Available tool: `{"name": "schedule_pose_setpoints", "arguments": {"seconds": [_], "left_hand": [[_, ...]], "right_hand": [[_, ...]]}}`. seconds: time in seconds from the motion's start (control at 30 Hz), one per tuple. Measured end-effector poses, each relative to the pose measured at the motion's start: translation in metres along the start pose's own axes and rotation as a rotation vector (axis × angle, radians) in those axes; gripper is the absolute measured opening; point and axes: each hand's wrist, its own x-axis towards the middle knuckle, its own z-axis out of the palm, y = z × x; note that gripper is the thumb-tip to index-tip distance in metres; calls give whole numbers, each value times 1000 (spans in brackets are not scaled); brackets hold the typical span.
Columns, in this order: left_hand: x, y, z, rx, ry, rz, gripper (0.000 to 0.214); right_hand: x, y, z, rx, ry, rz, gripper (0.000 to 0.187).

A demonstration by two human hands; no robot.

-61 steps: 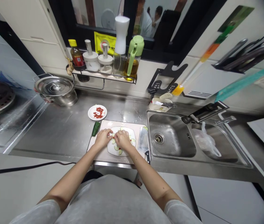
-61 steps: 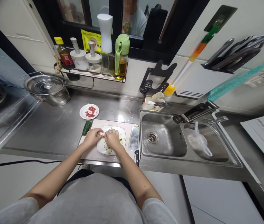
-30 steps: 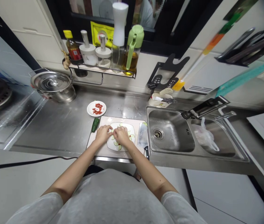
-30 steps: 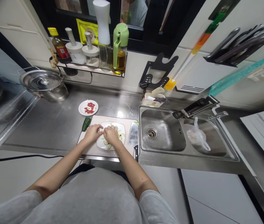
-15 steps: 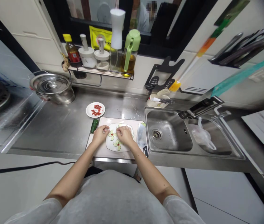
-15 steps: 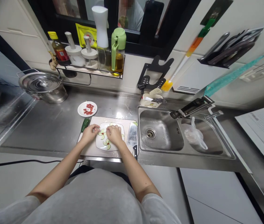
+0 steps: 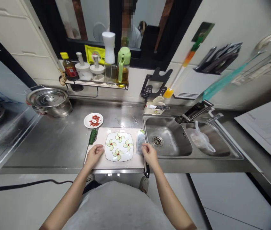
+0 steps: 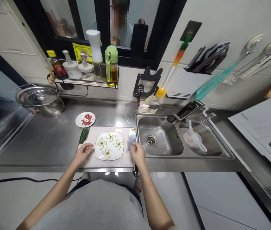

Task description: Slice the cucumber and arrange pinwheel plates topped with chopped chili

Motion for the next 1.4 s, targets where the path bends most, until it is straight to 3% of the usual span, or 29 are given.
{"name": "schedule_pose_setpoints", "arguments": {"seconds": [0.13, 0.27, 0.4, 0.6, 0.8, 1.13, 1.4], "left_hand": [[-6, 0, 12, 124, -45, -21, 47], [-7, 5, 20, 212, -50, -57, 47], [-6, 7, 23, 192, -107, -84, 46], [-5, -1, 27, 175, -94, -46, 41], [-4, 2, 29, 99, -137, -90, 42], [-13, 10, 29, -168, -168, -125, 43], [-32, 57, 14, -372, -292, -199, 66]], "right_hand": [[-23, 1, 28, -39, -163, 121, 39], [-28, -12, 47, -210, -306, 222, 50], [-24, -22, 51, -318, -339, 217, 46], [-25, -19, 54, -314, -323, 202, 49], [-22, -12, 57, -180, -276, 217, 45], [-27, -4, 61, 213, -234, 394, 32], [-21, -33, 29, 491, -198, 334, 36]]}}
